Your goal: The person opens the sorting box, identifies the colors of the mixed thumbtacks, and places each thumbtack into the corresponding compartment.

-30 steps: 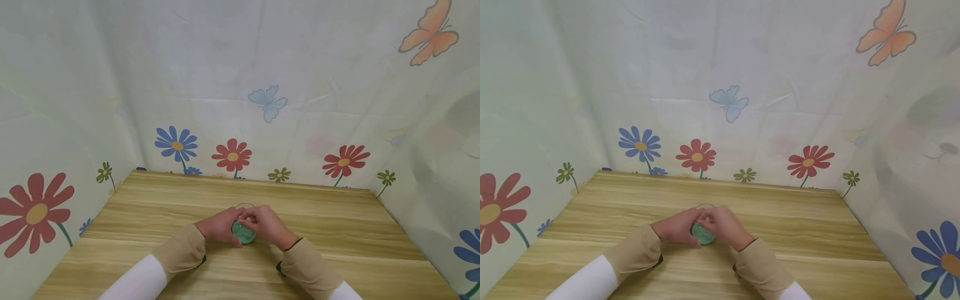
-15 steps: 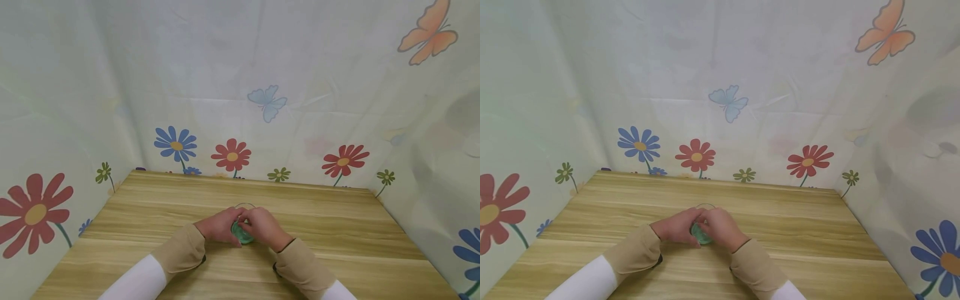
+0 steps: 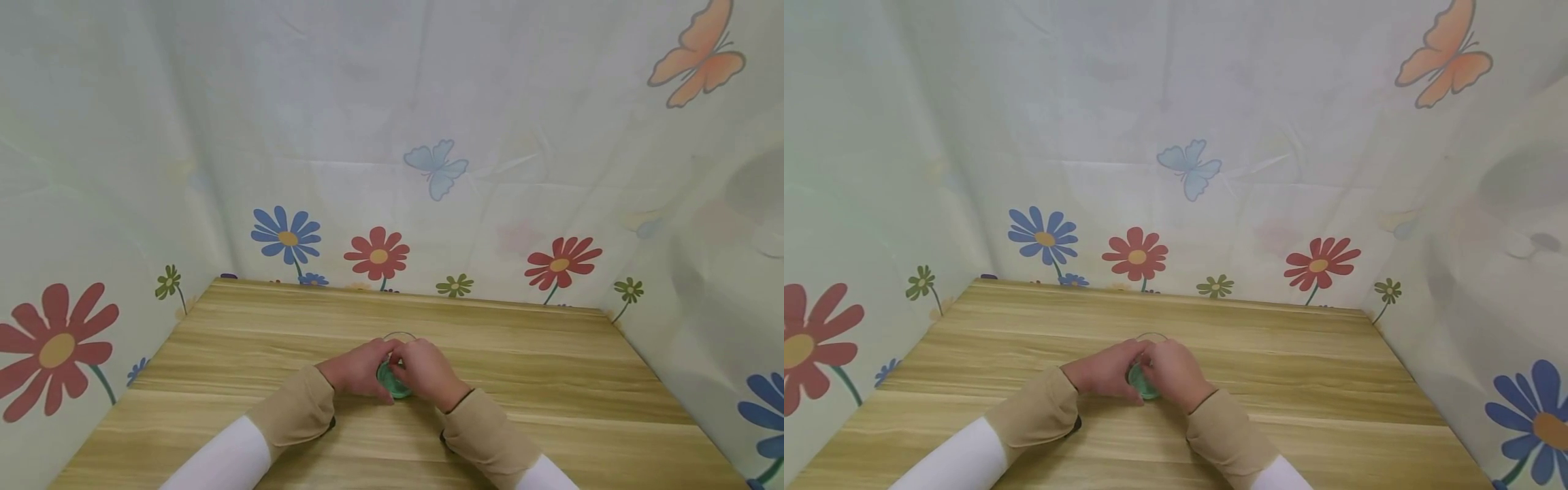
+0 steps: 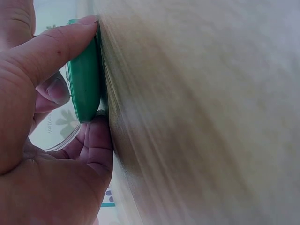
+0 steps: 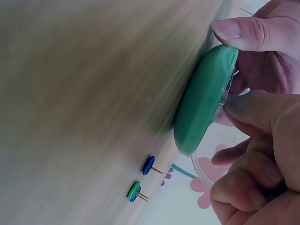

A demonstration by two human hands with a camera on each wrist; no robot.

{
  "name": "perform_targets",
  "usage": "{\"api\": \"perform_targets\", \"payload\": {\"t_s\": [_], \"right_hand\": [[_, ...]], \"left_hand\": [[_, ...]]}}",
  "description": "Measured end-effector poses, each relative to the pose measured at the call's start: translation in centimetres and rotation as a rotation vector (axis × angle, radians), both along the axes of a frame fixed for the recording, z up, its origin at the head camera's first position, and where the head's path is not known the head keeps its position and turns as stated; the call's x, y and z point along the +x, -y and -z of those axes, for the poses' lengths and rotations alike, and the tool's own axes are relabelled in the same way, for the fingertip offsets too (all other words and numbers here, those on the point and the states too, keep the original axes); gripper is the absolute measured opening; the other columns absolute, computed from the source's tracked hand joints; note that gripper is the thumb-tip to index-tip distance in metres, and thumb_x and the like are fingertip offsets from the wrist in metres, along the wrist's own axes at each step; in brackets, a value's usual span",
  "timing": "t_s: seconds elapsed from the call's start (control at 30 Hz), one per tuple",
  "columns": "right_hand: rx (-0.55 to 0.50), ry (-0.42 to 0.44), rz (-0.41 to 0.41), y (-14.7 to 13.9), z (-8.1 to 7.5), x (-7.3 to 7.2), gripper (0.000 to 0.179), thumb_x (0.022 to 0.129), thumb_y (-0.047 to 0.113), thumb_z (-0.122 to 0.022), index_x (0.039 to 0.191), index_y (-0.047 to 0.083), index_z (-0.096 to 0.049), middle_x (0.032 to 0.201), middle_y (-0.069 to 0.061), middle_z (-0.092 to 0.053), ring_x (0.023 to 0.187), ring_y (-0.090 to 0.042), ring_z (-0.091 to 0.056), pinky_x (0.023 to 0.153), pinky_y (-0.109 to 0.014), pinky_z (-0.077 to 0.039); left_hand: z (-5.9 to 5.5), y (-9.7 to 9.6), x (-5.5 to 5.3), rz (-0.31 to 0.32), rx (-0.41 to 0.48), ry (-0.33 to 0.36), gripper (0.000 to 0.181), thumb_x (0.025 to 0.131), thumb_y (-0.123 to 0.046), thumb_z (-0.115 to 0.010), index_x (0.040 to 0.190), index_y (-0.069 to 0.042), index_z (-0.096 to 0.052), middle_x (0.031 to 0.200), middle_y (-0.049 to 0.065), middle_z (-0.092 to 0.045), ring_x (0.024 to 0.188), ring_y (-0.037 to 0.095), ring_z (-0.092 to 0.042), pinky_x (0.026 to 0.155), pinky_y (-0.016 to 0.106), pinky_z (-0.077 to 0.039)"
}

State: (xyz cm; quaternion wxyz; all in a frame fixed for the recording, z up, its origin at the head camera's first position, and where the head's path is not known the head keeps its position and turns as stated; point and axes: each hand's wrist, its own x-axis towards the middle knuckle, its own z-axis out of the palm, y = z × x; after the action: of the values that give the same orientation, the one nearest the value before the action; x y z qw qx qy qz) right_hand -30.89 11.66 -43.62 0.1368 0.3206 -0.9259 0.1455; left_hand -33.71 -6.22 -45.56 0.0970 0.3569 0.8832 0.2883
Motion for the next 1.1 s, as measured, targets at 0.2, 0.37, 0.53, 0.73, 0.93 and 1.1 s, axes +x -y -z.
{"api": "perform_targets", "payload": {"t_s": [0.2, 0.37, 0.53, 0.73, 0.93, 1.1], "right_hand": [[-0.003, -0.009, 0.015, 0.27, 0.18, -0.02, 0.008, 0.086, 0.009, -0.079, 0.078, 0.011, -0.078, 0.078, 0.000, -0.076, 0.072, -0.017, -0.070, 0.066, -0.030, -0.055], [-0.005, -0.010, 0.045, 0.39, 0.33, 0.05, 0.007, 0.085, 0.009, -0.079, 0.078, 0.011, -0.079, 0.079, 0.000, -0.076, 0.074, -0.018, -0.071, 0.068, -0.031, -0.056], [-0.010, -0.002, 0.079, 0.51, 0.38, 0.19, 0.007, 0.085, 0.009, -0.079, 0.079, 0.010, -0.080, 0.081, -0.001, -0.077, 0.076, -0.019, -0.071, 0.070, -0.033, -0.057], [0.003, -0.014, 0.100, 0.65, 0.34, 0.28, 0.007, 0.085, 0.009, -0.079, 0.078, 0.010, -0.080, 0.082, -0.003, -0.076, 0.075, -0.020, -0.071, 0.068, -0.033, -0.056], [-0.001, -0.012, 0.110, 0.78, 0.37, 0.26, 0.009, 0.085, 0.010, -0.079, 0.077, 0.010, -0.080, 0.081, -0.004, -0.075, 0.073, -0.019, -0.071, 0.066, -0.032, -0.056], [-0.002, 0.011, 0.125, 0.90, 0.24, 0.23, 0.009, 0.084, 0.009, -0.078, 0.075, 0.010, -0.080, 0.079, -0.003, -0.076, 0.072, -0.019, -0.071, 0.065, -0.032, -0.056]], "left_hand": [[0.04, 0.02, -0.05, 0.002, 0.001, -0.002, 0.085, 0.072, -0.026, -0.095, 0.144, -0.021, -0.050, 0.126, -0.005, -0.058, 0.112, 0.012, -0.051, 0.105, 0.033, -0.046], [0.27, 0.03, -0.24, -0.001, -0.004, -0.005, 0.087, 0.071, -0.027, -0.095, 0.145, -0.022, -0.049, 0.126, -0.005, -0.059, 0.112, 0.013, -0.052, 0.104, 0.034, -0.046], [0.44, 0.03, -0.36, -0.003, -0.012, -0.007, 0.088, 0.071, -0.028, -0.095, 0.146, -0.023, -0.048, 0.125, -0.004, -0.058, 0.111, 0.013, -0.052, 0.102, 0.034, -0.047], [0.42, 0.08, -0.33, -0.001, -0.008, -0.008, 0.088, 0.071, -0.028, -0.095, 0.145, -0.022, -0.049, 0.125, -0.004, -0.058, 0.109, 0.013, -0.052, 0.101, 0.034, -0.047], [0.36, 0.14, -0.27, -0.005, -0.009, -0.007, 0.088, 0.072, -0.028, -0.095, 0.145, -0.020, -0.048, 0.123, -0.003, -0.058, 0.108, 0.014, -0.052, 0.101, 0.034, -0.047], [0.01, 0.10, -0.06, -0.005, -0.009, -0.002, 0.087, 0.072, -0.026, -0.095, 0.145, -0.018, -0.049, 0.123, -0.003, -0.058, 0.108, 0.015, -0.052, 0.100, 0.033, -0.047]]}}
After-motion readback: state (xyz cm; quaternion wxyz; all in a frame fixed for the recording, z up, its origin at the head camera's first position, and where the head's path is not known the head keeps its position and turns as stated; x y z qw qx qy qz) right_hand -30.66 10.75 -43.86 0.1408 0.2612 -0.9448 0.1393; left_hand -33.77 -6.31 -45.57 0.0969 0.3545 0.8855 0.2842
